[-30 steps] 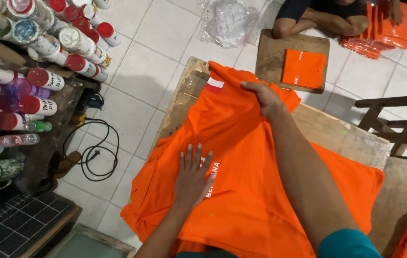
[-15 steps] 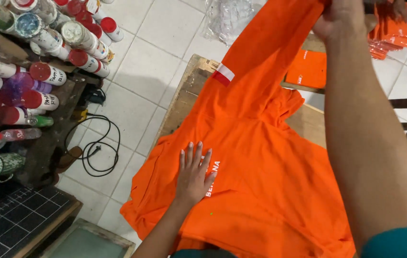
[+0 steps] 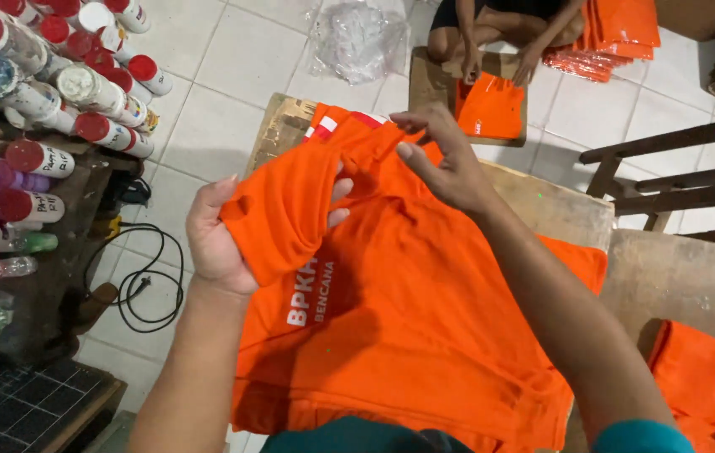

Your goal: The person folds a stack of orange t-shirts on a wooden table. They smooth out the fabric, fold the sleeves and sides, and then fold the shirts into smaller rectangles, stacking them on the table.

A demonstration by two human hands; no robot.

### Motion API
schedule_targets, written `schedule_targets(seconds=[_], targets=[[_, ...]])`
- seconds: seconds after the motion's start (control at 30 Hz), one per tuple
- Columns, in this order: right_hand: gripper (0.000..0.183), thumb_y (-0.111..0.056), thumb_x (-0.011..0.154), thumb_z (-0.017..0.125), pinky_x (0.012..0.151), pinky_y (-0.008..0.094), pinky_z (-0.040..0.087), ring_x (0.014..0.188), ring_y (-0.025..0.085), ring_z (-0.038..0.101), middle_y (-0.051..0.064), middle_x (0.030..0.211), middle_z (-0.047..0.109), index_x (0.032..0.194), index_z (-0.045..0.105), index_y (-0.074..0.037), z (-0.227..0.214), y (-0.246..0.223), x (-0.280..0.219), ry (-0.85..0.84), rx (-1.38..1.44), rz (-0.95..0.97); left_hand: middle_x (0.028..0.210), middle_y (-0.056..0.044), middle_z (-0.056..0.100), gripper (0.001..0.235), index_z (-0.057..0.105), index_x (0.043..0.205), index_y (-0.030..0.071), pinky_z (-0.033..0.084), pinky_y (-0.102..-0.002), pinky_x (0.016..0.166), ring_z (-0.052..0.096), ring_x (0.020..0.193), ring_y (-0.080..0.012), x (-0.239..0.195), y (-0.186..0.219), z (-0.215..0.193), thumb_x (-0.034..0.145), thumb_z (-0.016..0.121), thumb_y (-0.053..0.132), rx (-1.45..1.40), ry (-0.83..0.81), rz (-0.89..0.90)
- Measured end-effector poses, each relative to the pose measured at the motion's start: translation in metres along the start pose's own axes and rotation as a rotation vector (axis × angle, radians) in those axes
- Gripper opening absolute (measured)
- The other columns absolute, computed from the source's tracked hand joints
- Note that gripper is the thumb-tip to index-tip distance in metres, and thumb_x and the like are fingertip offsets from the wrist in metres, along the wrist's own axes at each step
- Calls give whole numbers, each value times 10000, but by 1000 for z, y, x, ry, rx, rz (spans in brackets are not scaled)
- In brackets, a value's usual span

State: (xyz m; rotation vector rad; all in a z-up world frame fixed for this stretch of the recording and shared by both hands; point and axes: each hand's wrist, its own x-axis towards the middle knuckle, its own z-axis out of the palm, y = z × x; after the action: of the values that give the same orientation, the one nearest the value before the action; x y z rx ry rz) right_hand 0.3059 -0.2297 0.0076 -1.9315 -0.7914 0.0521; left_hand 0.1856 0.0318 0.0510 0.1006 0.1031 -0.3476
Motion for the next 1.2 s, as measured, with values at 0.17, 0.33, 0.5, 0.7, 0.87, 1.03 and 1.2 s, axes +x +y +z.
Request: schedule_targets(seconds=[0.17,0.33,0.5,0.7,0.87,1.03,1.2], targets=[[595,-590,850,675,860,431,473,978,317,642,134,1084,670,1170,617,-92,2,145,-86,-589,-409,404,1456,-379,460,726,375,1470,-160,369,-564,1183,453,1375,-516,-22,-10,35,903,563,252,224,30,7],[555,-432,772,746,1029,589,475,1160,462,646,219,1155,733,1189,690,-71,-64,168,-163,-729,-561,700,1380,-337,557,607,516,1337,-136,417,-524,1166,532,1328,-473,-34,-7,46,879,551,262,365,217,114],[245,-238,894,471,1028,543,427,1053,270,725,7,1026,782,962,704,-203,-166,192,-270,-927,-1075,969,1373,-414,556,704,518,1324,-220,450,-587,1123,566,1267,-552,-57,-26,76,818,553,267,471,333,206],[289,-349,1019,521,863,432,511,1093,192,676,-81,1119,734,1199,747,-346,-196,131,-355,-596,-1173,604,1061,-10,715,87,678,904,163,564,-349,1180,702,1152,-202,-135,-25,38,881,634,235,764,599,603],[387,-100,916,643,877,509,476,1192,317,616,51,1281,681,1294,700,-162,-157,67,-427,-195,-1010,283,1191,-45,696,226,675,967,230,551,-401,1101,673,1226,-227,-268,-16,-76,937,638,451,1008,959,849],[608,-184,903,648,1036,592,441,1428,367,459,90,1542,509,1494,508,-201,-108,63,-479,-232,-1003,283,1303,-210,689,456,708,1174,-32,450,-524,1111,617,1280,-421,-291,-56,-47,1035,609,391,672,484,327],[599,-227,995,523,1136,558,326,1525,355,320,80,1662,351,1579,392,-247,-102,61,-490,-337,-899,370,1402,-242,621,491,630,1257,-62,425,-464,1205,566,1390,-403,-295,-77,-48,1015,491,342,731,595,397]])
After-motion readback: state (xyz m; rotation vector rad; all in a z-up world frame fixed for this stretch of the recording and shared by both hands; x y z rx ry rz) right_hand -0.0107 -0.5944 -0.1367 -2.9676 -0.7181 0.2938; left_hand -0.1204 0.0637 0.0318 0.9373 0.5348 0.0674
